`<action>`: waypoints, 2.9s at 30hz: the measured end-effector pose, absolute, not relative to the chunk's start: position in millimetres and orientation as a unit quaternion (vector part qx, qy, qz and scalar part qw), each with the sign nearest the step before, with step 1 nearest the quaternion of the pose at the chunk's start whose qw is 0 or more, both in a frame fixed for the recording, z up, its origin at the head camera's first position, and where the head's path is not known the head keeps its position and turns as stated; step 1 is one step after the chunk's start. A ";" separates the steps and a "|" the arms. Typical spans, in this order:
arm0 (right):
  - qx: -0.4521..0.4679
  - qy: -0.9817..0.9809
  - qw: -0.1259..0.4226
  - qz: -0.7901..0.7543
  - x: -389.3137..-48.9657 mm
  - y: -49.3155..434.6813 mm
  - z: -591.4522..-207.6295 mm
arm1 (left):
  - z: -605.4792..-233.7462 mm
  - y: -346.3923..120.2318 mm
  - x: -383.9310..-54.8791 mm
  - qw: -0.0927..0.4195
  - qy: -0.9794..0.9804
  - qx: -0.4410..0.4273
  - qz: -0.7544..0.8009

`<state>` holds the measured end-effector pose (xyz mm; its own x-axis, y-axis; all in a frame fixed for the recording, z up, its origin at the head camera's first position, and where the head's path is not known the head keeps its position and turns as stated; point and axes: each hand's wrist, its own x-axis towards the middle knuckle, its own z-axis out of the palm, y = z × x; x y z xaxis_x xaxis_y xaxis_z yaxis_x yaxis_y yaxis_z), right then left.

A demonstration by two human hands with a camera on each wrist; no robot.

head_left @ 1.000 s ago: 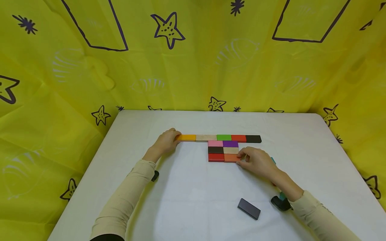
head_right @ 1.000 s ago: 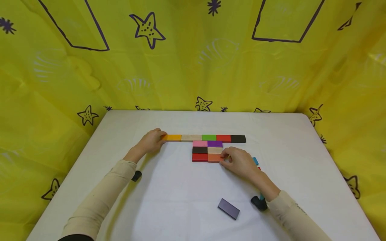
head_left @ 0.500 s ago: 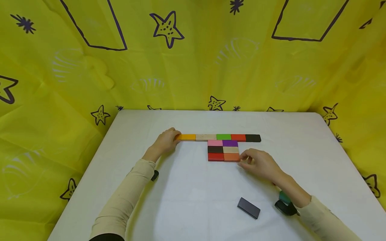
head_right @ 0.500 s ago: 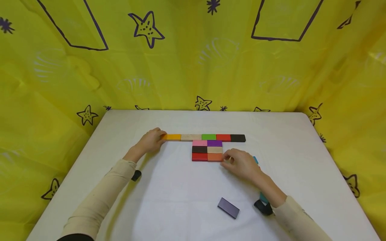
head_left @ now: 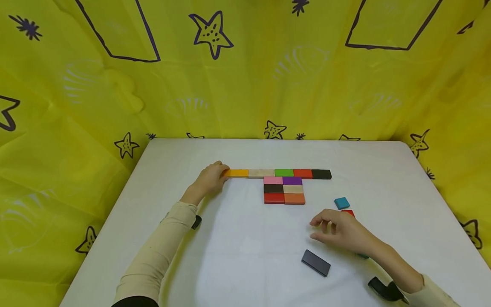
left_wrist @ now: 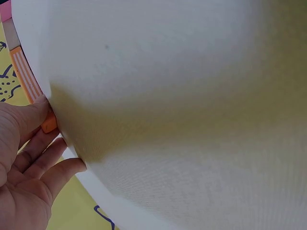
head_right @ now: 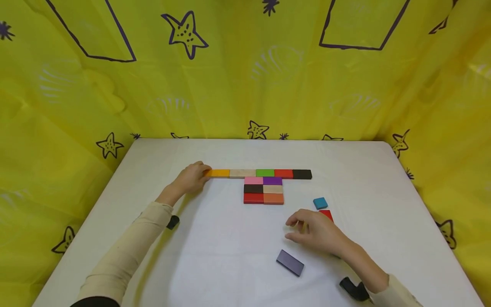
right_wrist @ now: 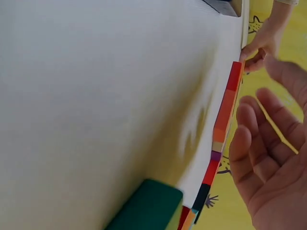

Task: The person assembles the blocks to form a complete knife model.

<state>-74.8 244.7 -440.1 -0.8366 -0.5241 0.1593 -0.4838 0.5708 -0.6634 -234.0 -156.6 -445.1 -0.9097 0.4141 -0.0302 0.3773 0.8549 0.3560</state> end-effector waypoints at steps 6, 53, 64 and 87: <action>-0.299 0.863 0.121 -0.387 -59.7 255.7 -442.8 | -443.7 -156.3 -232.9 0.055 0.963 0.200 0.174; -0.315 0.874 0.145 -0.341 -45.1 260.8 -449.0 | -445.1 -157.2 -233.7 0.054 0.961 0.204 0.176; -0.335 0.876 0.077 -0.340 -58.7 263.8 -444.9 | -444.7 -157.8 -233.5 0.051 0.962 0.206 0.173; -0.327 0.880 -0.011 -0.344 -130.8 280.9 -431.2 | -446.3 -158.3 -233.5 0.052 0.962 0.203 0.174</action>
<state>-130.8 280.9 -431.2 -0.7856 -0.5681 0.2451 -0.5838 0.5495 -0.5977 -233.5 -158.3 -446.3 -0.9124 0.4083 -0.0297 0.3720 0.8571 0.3563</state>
